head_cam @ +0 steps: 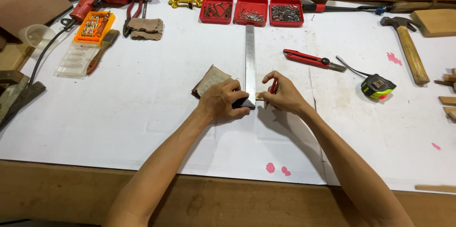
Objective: Marking, sanding, and measuring wooden strips at a carpentry workbench.
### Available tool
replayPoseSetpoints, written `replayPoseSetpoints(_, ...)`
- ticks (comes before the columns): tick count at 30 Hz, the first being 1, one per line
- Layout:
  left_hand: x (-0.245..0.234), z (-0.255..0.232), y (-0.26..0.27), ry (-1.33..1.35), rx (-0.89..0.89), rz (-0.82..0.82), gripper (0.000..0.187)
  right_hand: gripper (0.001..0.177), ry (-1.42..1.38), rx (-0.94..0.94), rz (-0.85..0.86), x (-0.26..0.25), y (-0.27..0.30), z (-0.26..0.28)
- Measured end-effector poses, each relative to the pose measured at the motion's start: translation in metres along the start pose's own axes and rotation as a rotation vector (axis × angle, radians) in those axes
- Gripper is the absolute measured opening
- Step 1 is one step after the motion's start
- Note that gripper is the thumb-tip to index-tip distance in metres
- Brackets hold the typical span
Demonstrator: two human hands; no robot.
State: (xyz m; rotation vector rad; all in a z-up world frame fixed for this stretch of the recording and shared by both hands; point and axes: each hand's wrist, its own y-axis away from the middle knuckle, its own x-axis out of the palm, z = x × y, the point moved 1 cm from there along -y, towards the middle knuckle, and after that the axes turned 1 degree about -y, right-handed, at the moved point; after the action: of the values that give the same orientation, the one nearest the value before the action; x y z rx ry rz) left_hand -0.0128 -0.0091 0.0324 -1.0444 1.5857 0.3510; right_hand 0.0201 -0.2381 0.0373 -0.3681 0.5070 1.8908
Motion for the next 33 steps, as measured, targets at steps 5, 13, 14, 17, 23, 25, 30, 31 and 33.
replayPoseSetpoints(5, -0.003, -0.003, -0.001, 0.005, 0.004, -0.013, 0.042, 0.052, 0.086, 0.193, 0.152, 0.001, 0.016, 0.018)
replayPoseSetpoints(13, 0.005, 0.002, 0.0, -0.017, 0.055, -0.07, 0.042, 0.042, 0.176, 0.149, 0.127, 0.004, 0.021, 0.01)
replayPoseSetpoints(14, 0.004, 0.0, -0.001, -0.016, 0.028, -0.043, 0.042, 0.035, 0.176, 0.133, 0.136, 0.005, 0.019, 0.002)
replayPoseSetpoints(17, 0.002, -0.001, -0.001, -0.014, 0.003, -0.023, 0.041, 0.031, 0.174, 0.066, 0.162, 0.003, 0.019, -0.002)
replayPoseSetpoints(23, 0.0, -0.002, 0.0, -0.012, 0.016, -0.039, 0.039, 0.021, 0.2, 0.078, 0.132, 0.001, 0.022, 0.003)
replayPoseSetpoints(25, 0.002, -0.001, 0.0, -0.02, 0.023, -0.044, 0.039, 0.019, 0.252, 0.031, 0.149, 0.002, 0.018, -0.007)
replayPoseSetpoints(30, 0.004, -0.001, 0.0, -0.036, -0.002, -0.02, 0.039, 0.01, 0.559, -0.231, 0.131, -0.001, 0.016, -0.006)
replayPoseSetpoints(31, 0.004, -0.002, 0.0, -0.035, -0.001, -0.019, 0.039, 0.01, 0.559, -0.23, 0.131, -0.001, 0.015, -0.006)
replayPoseSetpoints(33, 0.003, -0.003, 0.001, -0.033, 0.016, -0.042, 0.04, 0.008, 0.766, -0.256, 0.157, -0.001, 0.013, -0.006)
